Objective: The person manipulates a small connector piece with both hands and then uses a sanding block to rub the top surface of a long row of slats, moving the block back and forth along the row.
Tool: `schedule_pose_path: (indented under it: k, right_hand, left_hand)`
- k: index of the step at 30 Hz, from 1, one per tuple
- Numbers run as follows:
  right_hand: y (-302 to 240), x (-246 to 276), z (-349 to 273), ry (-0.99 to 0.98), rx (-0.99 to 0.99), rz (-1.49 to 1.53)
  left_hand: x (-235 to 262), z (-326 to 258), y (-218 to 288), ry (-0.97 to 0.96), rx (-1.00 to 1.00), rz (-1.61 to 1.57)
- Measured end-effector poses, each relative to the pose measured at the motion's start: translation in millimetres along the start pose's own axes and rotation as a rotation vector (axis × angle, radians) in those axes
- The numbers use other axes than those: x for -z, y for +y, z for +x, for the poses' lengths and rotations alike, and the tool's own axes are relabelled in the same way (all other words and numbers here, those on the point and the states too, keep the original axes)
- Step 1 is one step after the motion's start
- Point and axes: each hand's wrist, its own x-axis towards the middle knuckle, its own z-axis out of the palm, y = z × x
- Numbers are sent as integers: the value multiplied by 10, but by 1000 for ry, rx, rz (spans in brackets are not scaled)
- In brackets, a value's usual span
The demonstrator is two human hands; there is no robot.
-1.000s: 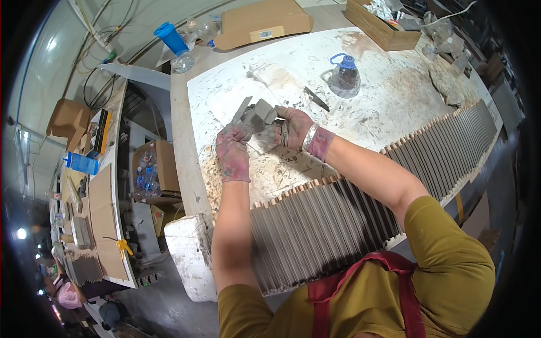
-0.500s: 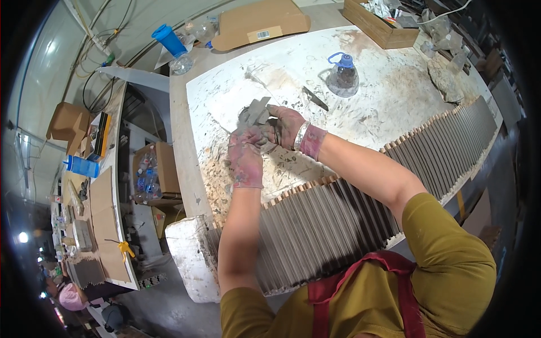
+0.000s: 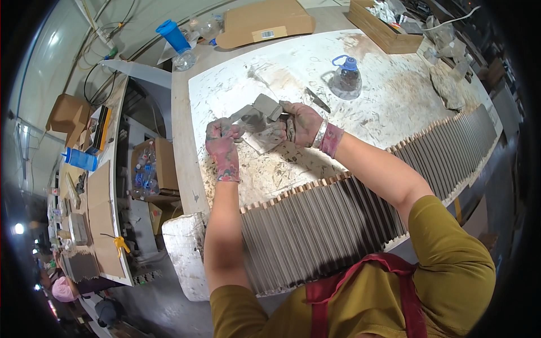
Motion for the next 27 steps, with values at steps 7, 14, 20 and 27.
schedule_pose_path:
  k: [7,14,20,27]
  right_hand:
    - [-6,-44,307,-91,187,-323]
    - [112,31,185,-100,55,-315]
    - [24,18,285,86,480,-931]
    - [102,-249,529,140,721,-1366]
  left_hand:
    - [-48,16,12,-181,-278,538]
    - [-28,100,146,-147,-461,930]
    - [-63,103,126,-140,-421,913]
    - [-231,-29,343,-191,-516,1086]
